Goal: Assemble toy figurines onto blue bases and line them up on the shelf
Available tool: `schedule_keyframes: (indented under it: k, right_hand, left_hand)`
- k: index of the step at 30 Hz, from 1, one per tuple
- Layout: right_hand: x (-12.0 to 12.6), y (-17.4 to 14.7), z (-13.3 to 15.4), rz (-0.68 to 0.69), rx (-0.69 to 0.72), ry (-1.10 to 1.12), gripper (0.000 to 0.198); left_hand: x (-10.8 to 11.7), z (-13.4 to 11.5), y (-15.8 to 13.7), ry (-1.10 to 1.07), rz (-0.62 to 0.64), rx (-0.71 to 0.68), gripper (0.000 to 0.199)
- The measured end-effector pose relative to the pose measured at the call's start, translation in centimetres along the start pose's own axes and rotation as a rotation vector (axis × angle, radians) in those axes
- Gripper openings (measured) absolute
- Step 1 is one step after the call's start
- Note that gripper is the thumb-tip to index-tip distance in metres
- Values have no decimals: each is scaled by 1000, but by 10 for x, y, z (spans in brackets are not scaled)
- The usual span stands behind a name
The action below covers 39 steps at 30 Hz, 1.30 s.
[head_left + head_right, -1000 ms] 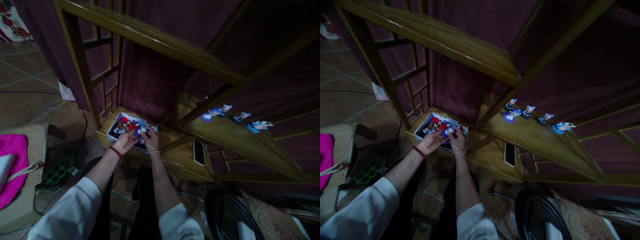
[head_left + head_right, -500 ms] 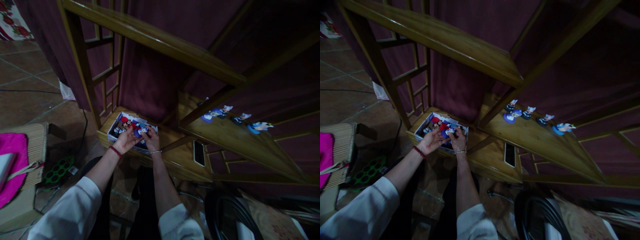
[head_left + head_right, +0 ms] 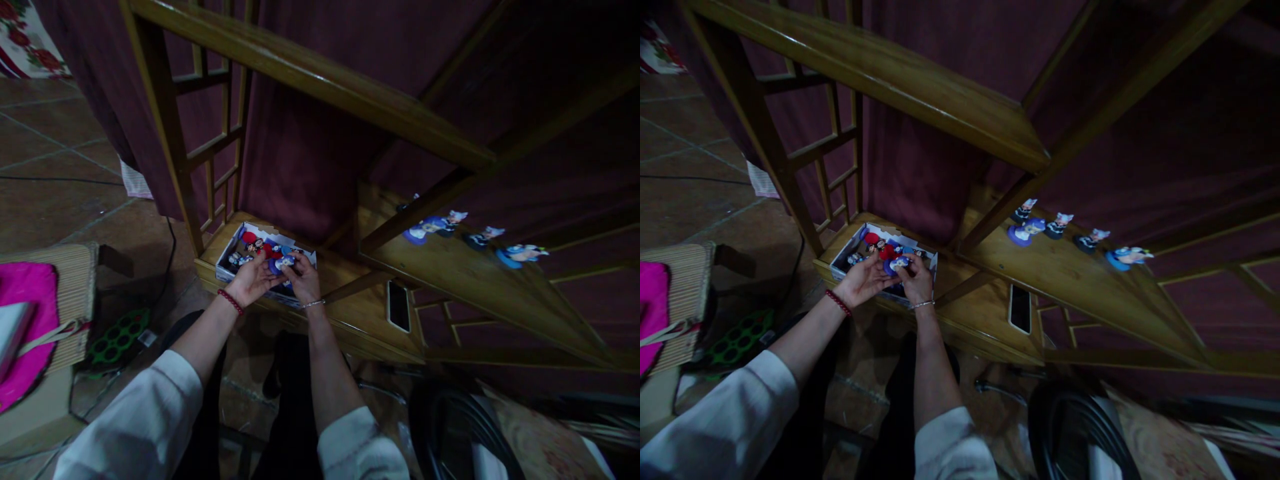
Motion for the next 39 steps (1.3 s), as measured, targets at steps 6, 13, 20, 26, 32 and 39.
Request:
schedule_keyframes:
  k: [6, 13, 20, 26, 32, 39]
  right_hand:
    - [0, 0, -1, 54, 21, -27, 32]
    - [0, 1, 0, 82, 92, -75, 29]
    - [-1, -2, 8, 92, 146, -210, 35]
    - [-2, -4, 12, 123, 198, -377, 33]
    - [-4, -3, 10, 98, 252, -453, 31]
    - [-9, -5, 15, 51, 260, -503, 26]
  left_hand:
    - [-2, 0, -3, 16, -13, -16, 35]
    - [-3, 0, -3, 46, -29, -9, 37]
    - [-3, 2, -2, 31, -33, -31, 32]
    - [-2, 3, -1, 18, -39, -65, 24]
    - [-2, 5, 0, 27, -57, -79, 22]
    - [-2, 7, 1, 33, -45, -109, 21]
Point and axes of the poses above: each hand's wrist, its own y-axis towards the middle knuckle, its own x-axis out of the back of the hand, z = x × y, the point moved 1 cm from there along y, towards the middle knuckle, and after that the axes turned 12 degrees about y, right-handed, at the moved point
